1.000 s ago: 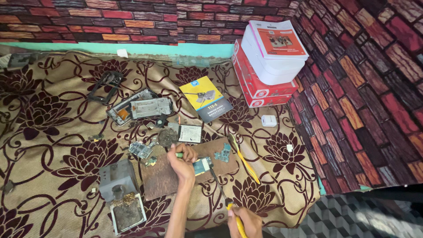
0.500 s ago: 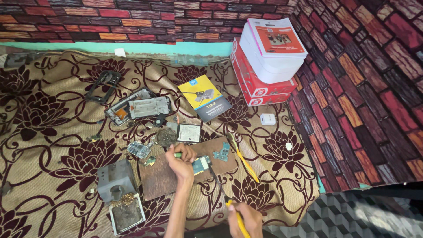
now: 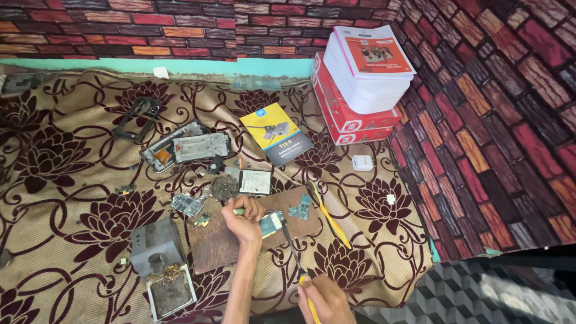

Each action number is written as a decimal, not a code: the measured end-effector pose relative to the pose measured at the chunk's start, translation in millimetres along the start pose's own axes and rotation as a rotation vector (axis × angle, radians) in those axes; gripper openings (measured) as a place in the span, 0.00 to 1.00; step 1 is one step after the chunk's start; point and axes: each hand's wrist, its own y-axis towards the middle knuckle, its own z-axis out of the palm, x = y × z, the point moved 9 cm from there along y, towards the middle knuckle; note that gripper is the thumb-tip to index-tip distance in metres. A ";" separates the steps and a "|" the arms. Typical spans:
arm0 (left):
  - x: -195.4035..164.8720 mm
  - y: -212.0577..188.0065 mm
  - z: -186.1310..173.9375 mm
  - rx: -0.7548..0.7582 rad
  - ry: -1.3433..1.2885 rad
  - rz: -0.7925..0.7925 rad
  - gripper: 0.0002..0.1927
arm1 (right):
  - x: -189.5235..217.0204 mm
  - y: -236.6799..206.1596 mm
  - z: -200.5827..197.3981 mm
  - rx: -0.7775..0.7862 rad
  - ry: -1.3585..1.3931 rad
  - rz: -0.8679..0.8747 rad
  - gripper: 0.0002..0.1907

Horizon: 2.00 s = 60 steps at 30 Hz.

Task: The person uses a yellow soldering iron to work on a small circuit board placed on a wooden board. They repeatedly apply the soldering iron to different points on the board while holding it steady with the other hand. The workspace contains various disassembled electronic parts and tools.

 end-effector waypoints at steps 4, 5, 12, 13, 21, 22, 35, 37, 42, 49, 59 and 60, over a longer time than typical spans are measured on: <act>-0.1 0.3 3.2 0.028 -0.062 0.001 0.27 | -5.0 2.4 2.6 0.032 0.030 0.086 0.05; -0.4 0.3 4.1 0.039 -0.076 -0.001 0.27 | -3.7 2.9 1.8 0.026 0.032 0.078 0.05; -3.0 -0.9 6.4 0.035 -0.061 0.000 0.27 | -5.1 1.8 0.5 0.009 0.034 0.057 0.05; -3.2 -1.5 7.6 0.043 -0.073 -0.004 0.27 | -5.8 0.5 0.7 0.003 0.026 0.052 0.05; -6.9 -3.8 13.5 0.085 -0.116 -0.014 0.26 | -40.3 -18.1 2.6 -0.102 0.184 0.301 0.06; -7.1 -3.3 13.2 0.084 -0.109 -0.015 0.26 | -48.3 -21.4 2.7 -0.110 0.201 0.381 0.07; -2.7 -1.9 8.5 0.080 -0.136 -0.046 0.27 | -21.3 2.1 -10.1 -0.022 0.134 0.072 0.06; -3.4 -2.1 8.4 0.079 -0.129 -0.040 0.27 | -13.6 1.9 -10.7 -0.002 0.094 0.010 0.07; -5.0 -2.6 10.7 0.087 -0.138 -0.029 0.27 | -27.1 -4.0 -4.7 -0.019 0.134 0.112 0.07; -5.5 -3.4 12.4 0.101 -0.141 -0.031 0.27 | -78.4 -41.9 7.3 -0.142 0.303 0.683 0.06; -4.4 -3.1 11.1 0.086 -0.109 -0.015 0.27 | -27.2 -12.0 -1.7 -0.058 0.125 0.123 0.08; -5.3 -3.8 10.1 0.071 -0.082 -0.004 0.27 | -24.2 -11.0 -1.5 -0.042 0.110 0.093 0.08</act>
